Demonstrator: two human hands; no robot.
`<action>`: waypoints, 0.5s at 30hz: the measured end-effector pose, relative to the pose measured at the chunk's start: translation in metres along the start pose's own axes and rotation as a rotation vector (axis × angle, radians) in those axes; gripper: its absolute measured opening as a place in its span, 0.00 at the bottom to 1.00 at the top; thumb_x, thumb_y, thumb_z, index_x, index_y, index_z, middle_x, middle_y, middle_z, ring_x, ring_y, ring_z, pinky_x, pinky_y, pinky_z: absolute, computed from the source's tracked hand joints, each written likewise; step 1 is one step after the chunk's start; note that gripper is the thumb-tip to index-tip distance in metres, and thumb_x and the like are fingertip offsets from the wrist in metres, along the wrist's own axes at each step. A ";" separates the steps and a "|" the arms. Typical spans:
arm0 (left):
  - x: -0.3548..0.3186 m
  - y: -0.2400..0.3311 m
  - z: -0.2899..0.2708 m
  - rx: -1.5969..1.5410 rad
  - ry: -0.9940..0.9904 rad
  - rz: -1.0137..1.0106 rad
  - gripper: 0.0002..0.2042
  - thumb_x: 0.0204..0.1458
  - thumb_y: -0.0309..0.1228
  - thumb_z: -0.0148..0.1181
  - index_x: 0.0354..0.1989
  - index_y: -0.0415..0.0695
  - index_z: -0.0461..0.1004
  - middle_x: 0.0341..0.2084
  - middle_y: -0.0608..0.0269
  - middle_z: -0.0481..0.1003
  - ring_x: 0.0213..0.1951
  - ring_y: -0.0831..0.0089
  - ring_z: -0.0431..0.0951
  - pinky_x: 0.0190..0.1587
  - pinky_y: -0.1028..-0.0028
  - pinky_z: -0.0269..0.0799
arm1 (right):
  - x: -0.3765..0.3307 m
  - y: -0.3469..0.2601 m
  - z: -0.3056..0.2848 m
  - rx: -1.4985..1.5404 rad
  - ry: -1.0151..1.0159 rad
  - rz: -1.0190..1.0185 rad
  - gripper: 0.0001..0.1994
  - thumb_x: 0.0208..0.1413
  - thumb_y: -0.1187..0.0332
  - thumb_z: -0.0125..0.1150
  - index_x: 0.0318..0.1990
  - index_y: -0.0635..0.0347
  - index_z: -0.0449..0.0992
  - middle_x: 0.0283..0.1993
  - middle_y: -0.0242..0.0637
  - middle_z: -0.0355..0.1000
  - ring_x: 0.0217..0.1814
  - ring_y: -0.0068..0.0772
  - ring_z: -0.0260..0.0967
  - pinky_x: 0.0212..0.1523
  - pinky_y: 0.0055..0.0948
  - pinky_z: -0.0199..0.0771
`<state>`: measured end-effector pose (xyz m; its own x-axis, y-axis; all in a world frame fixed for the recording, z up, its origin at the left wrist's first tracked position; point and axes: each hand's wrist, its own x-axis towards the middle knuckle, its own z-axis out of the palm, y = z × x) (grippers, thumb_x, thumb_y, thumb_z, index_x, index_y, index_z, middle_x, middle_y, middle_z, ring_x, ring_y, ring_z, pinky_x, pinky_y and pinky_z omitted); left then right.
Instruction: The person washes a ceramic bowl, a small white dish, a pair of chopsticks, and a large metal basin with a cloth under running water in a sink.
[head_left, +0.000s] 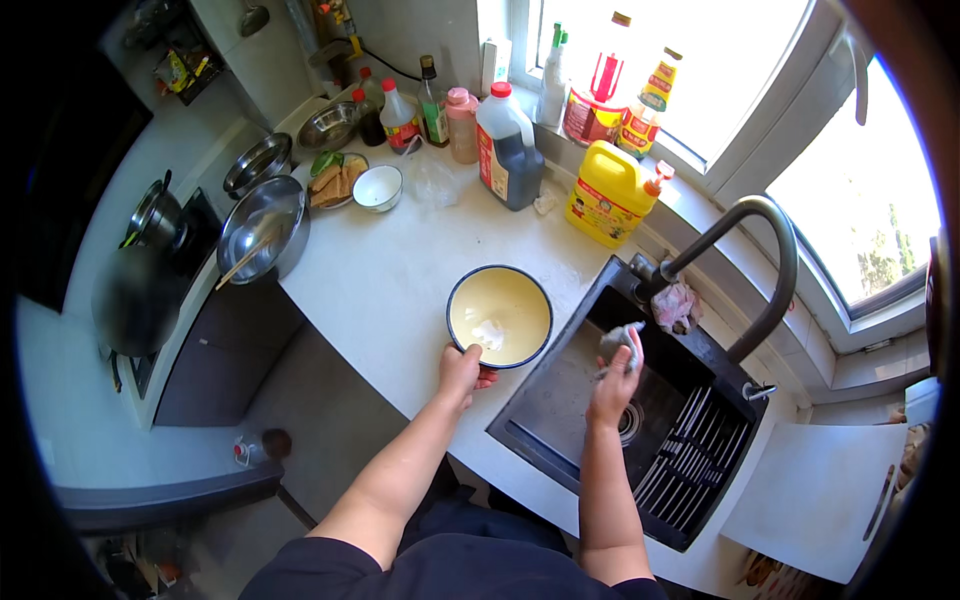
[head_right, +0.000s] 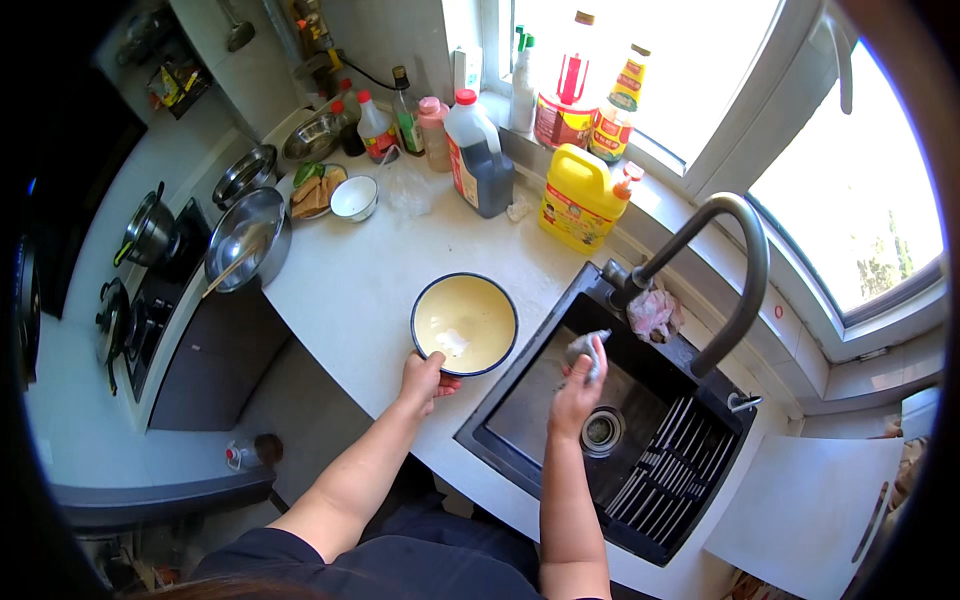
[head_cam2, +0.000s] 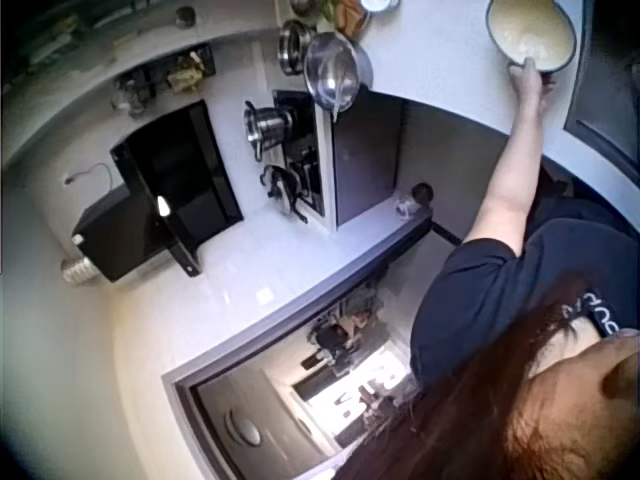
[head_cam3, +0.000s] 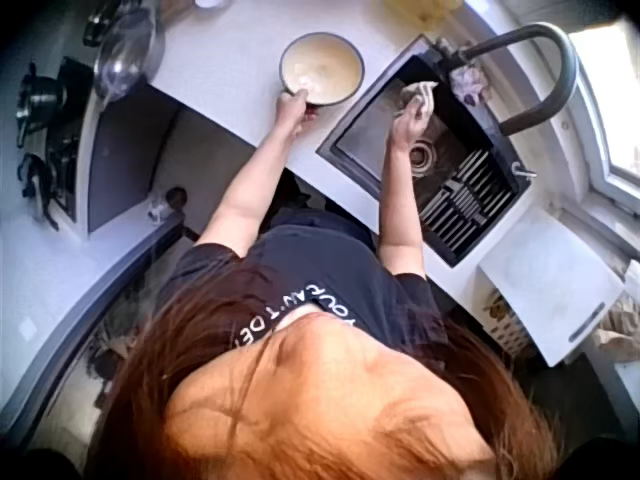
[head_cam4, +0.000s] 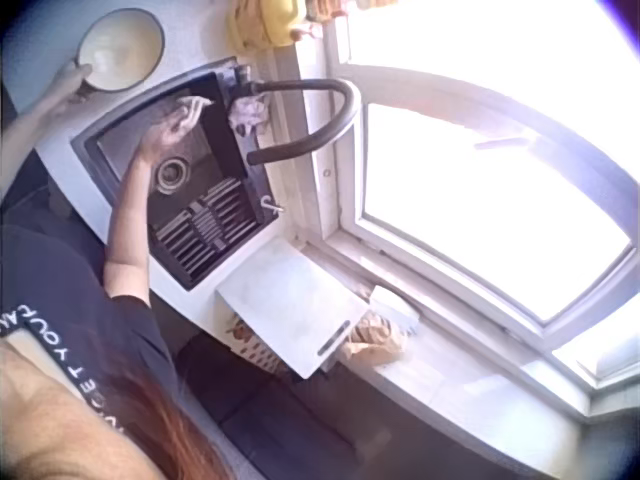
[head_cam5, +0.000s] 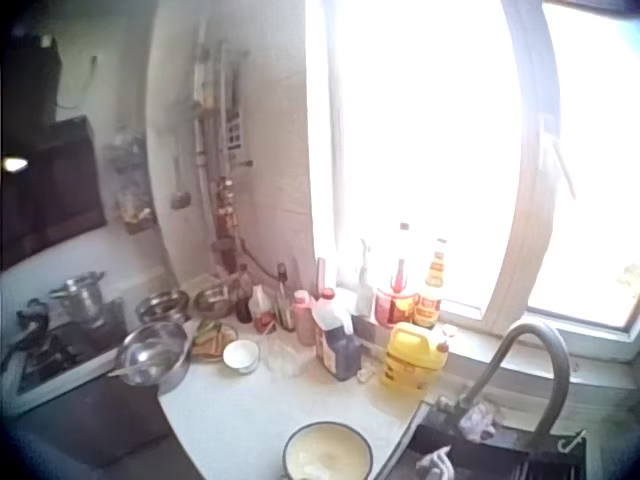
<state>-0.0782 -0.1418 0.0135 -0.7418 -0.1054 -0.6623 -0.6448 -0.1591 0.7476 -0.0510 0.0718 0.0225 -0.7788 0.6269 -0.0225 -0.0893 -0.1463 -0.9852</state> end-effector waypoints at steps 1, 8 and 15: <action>0.006 0.008 -0.011 0.005 -0.004 -0.013 0.13 0.50 0.31 0.44 0.40 0.35 0.65 0.22 0.54 0.73 0.17 0.71 0.73 0.19 0.74 0.71 | 0.001 0.000 0.021 -0.119 -0.024 -0.096 0.17 0.61 0.62 0.47 0.56 0.56 0.64 0.53 0.33 0.64 0.49 0.26 0.63 0.46 0.24 0.65; 0.054 0.041 -0.068 0.058 -0.121 -0.055 0.12 0.51 0.29 0.46 0.39 0.33 0.66 0.21 0.55 0.74 0.14 0.73 0.73 0.13 0.77 0.67 | 0.014 0.055 0.099 -0.785 -0.024 -0.188 0.19 0.45 0.78 0.52 0.48 0.57 0.71 0.48 0.46 0.69 0.52 0.47 0.64 0.54 0.41 0.60; 0.085 0.080 -0.128 0.244 -0.308 -0.127 0.25 0.48 0.45 0.58 0.44 0.34 0.65 0.25 0.58 0.74 0.18 0.76 0.73 0.16 0.78 0.69 | -0.012 0.065 0.127 -1.079 -0.054 0.026 0.26 0.41 0.75 0.52 0.53 0.55 0.67 0.61 0.46 0.57 0.66 0.47 0.47 0.64 0.46 0.43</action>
<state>-0.1692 -0.2890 0.0110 -0.6503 0.2047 -0.7316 -0.7319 0.0894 0.6756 -0.1257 -0.0424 -0.0193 -0.8013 0.5948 -0.0641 0.5011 0.6088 -0.6150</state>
